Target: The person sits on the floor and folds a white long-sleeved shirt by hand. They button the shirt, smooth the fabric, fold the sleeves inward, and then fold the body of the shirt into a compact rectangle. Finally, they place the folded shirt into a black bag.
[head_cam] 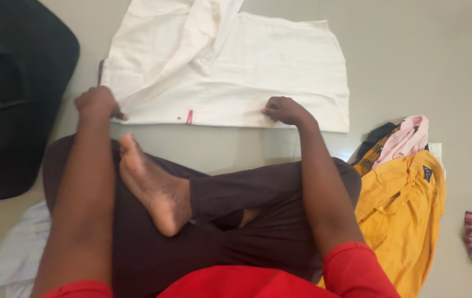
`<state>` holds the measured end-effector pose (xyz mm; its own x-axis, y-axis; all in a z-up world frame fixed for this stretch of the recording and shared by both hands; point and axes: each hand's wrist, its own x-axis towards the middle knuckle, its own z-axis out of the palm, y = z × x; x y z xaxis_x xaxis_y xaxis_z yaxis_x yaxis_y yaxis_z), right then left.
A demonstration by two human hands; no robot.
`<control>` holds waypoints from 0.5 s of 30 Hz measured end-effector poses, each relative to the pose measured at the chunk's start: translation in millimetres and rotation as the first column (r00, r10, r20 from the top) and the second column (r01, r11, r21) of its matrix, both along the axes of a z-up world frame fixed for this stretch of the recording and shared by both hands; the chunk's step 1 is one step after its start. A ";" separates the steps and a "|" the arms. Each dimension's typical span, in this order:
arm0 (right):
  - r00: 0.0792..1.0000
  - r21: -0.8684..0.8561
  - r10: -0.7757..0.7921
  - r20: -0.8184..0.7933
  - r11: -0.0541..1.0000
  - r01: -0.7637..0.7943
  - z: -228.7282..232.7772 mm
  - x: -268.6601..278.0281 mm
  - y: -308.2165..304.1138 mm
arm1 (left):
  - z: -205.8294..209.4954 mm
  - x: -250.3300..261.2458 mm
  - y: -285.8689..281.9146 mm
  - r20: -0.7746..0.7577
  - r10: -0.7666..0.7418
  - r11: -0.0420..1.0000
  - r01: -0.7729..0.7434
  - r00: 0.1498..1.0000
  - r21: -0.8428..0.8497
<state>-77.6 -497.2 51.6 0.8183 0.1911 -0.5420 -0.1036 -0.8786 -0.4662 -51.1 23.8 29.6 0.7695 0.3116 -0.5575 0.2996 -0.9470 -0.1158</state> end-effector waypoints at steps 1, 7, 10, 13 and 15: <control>1.000 -0.018 -0.013 -0.007 1.000 0.012 7.3 0.1 0.8 | 3.0 -1.1 0.3 -0.006 -0.003 1.000 0.004 1.000 0.013; 1.000 -0.125 0.001 -0.007 0.992 -0.002 23.6 18.8 9.3 | 6.3 52.4 -32.3 0.419 -0.140 0.943 0.250 0.897 -0.220; 1.000 -0.120 0.023 -0.019 0.993 -0.025 10.8 32.0 13.6 | -20.2 133.4 -95.2 0.541 -0.369 0.824 0.535 0.756 -0.185; 0.996 -0.131 0.024 -0.084 0.991 -0.035 -4.3 43.3 13.2 | -50.5 203.5 -161.2 0.692 -0.305 0.774 0.594 0.654 -0.221; 0.993 -0.143 0.042 -0.115 0.988 -0.058 -12.2 44.7 8.1 | -71.3 250.8 -206.2 0.719 -0.207 0.799 0.539 0.664 -0.267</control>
<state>-32.9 -489.1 39.4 0.7429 0.1425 -0.6540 -0.1020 -0.9416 -0.3210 199.7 -182.5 -41.7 0.9679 -0.2251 0.1121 -0.2512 -0.8842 0.3939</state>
